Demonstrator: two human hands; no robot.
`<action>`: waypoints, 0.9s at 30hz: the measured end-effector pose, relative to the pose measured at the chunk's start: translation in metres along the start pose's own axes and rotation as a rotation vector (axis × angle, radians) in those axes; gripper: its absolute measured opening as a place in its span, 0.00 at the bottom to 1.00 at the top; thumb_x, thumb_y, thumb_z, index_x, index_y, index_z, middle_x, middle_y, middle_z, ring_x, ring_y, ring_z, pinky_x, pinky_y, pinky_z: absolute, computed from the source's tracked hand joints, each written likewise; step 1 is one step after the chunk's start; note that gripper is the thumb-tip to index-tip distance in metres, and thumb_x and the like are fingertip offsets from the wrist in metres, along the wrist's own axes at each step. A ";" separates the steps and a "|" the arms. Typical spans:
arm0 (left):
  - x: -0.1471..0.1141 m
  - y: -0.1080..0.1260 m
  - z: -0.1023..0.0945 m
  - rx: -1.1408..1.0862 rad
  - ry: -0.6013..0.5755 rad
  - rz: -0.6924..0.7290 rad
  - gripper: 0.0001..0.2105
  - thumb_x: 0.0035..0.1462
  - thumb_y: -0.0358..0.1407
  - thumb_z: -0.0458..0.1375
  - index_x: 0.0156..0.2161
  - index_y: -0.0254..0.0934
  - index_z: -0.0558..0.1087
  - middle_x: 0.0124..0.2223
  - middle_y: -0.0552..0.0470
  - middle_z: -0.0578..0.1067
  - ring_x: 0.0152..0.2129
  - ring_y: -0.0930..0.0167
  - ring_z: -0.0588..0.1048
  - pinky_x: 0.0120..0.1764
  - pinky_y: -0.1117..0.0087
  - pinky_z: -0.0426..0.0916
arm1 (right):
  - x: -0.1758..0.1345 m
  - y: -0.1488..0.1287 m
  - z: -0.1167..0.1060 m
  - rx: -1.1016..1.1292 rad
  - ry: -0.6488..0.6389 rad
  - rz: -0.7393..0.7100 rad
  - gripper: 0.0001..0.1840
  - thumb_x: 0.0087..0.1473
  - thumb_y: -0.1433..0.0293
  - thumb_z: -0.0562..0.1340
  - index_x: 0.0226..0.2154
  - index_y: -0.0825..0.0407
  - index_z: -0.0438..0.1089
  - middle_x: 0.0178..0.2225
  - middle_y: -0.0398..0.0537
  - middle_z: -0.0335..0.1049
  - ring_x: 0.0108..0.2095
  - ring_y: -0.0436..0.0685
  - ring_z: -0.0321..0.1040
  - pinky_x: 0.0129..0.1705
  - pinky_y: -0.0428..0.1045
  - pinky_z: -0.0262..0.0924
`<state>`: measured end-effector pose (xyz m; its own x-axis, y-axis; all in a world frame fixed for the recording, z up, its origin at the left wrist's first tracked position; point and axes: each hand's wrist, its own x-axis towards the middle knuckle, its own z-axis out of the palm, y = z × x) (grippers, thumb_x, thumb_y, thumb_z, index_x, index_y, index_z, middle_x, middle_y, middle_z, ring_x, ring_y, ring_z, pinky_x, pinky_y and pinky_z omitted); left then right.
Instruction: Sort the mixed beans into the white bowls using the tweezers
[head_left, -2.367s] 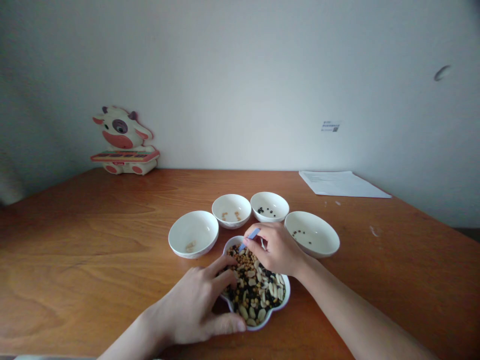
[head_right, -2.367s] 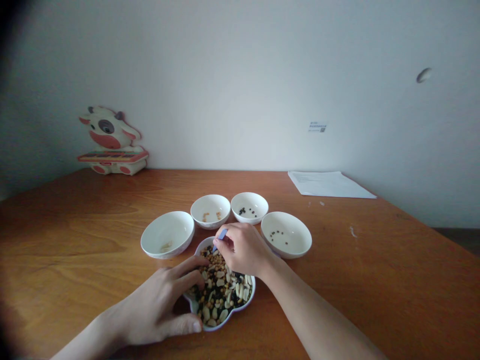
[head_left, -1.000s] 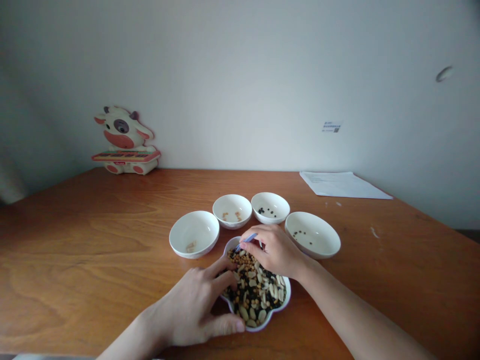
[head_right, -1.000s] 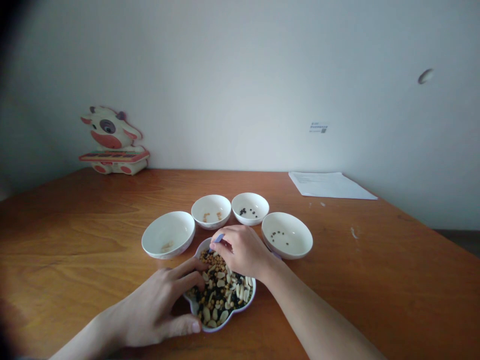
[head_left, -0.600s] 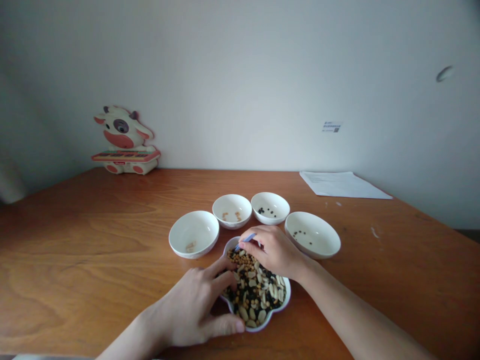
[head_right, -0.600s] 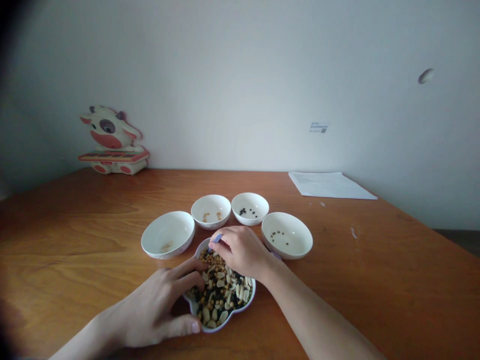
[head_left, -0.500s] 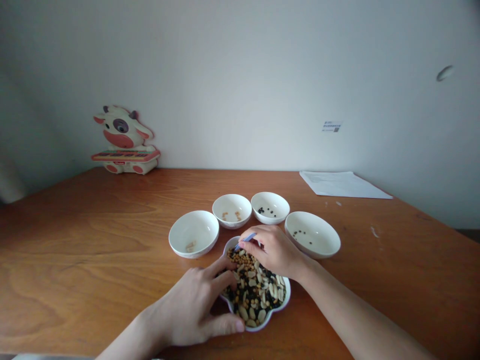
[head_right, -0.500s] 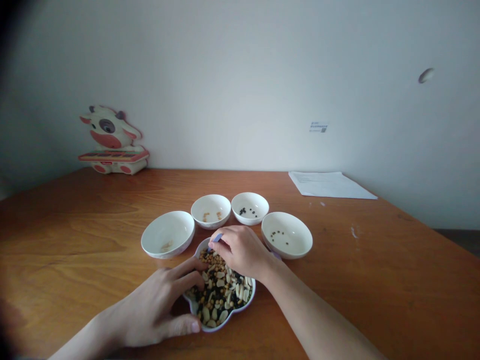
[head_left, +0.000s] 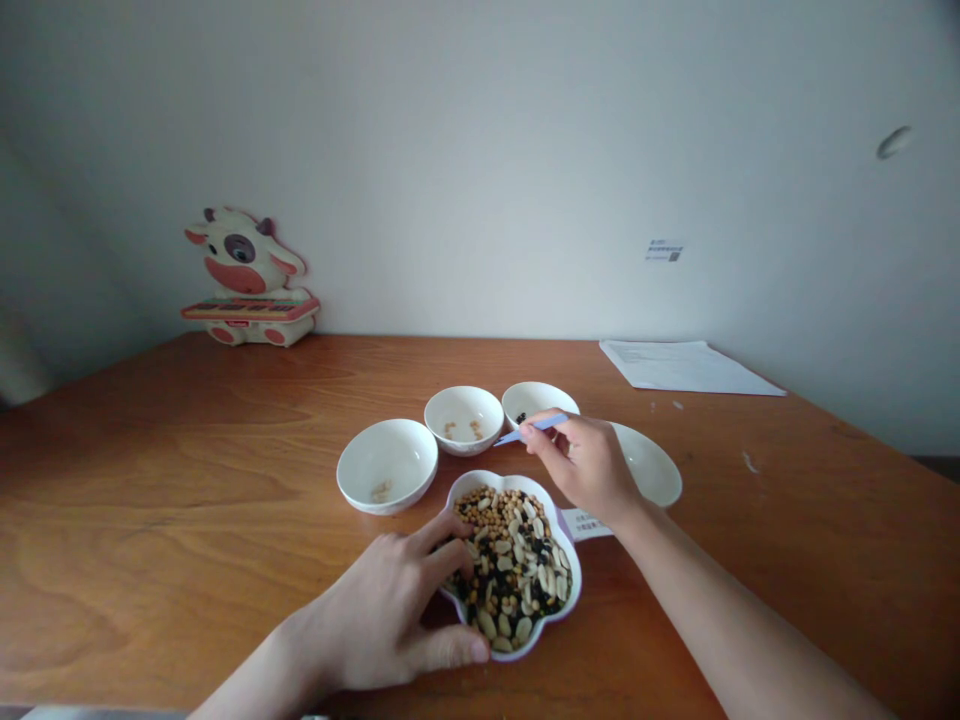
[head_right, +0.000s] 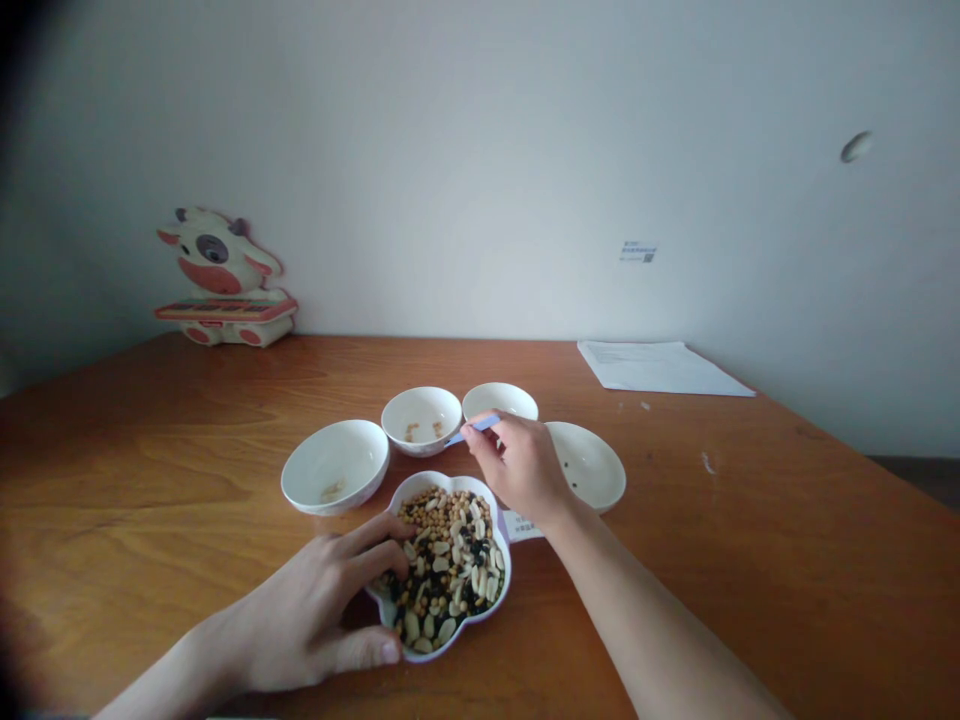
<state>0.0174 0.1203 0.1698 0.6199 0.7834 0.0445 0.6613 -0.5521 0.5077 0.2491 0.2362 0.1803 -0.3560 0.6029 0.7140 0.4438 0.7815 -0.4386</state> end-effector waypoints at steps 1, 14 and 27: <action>0.000 0.000 0.000 0.004 -0.003 -0.003 0.24 0.62 0.57 0.53 0.47 0.38 0.70 0.51 0.42 0.70 0.41 0.56 0.76 0.44 0.54 0.73 | 0.001 0.004 -0.002 -0.053 0.041 0.020 0.10 0.61 0.68 0.60 0.31 0.53 0.73 0.25 0.45 0.76 0.24 0.52 0.71 0.29 0.45 0.60; -0.001 -0.002 0.002 0.014 0.007 0.002 0.23 0.62 0.57 0.54 0.46 0.38 0.70 0.53 0.42 0.70 0.42 0.56 0.76 0.47 0.53 0.73 | 0.000 0.025 -0.006 -0.556 0.085 0.307 0.17 0.60 0.65 0.59 0.22 0.54 0.70 0.21 0.52 0.74 0.22 0.57 0.69 0.26 0.49 0.46; 0.001 -0.003 0.003 0.003 -0.009 -0.012 0.23 0.61 0.57 0.55 0.47 0.38 0.70 0.55 0.42 0.69 0.44 0.56 0.76 0.49 0.51 0.72 | 0.003 0.019 -0.007 -0.637 0.034 0.445 0.15 0.59 0.65 0.61 0.24 0.54 0.72 0.25 0.54 0.77 0.25 0.60 0.72 0.27 0.50 0.45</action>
<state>0.0170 0.1216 0.1662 0.6153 0.7877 0.0305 0.6702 -0.5431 0.5058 0.2621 0.2521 0.1777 -0.0131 0.8248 0.5653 0.9297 0.2182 -0.2968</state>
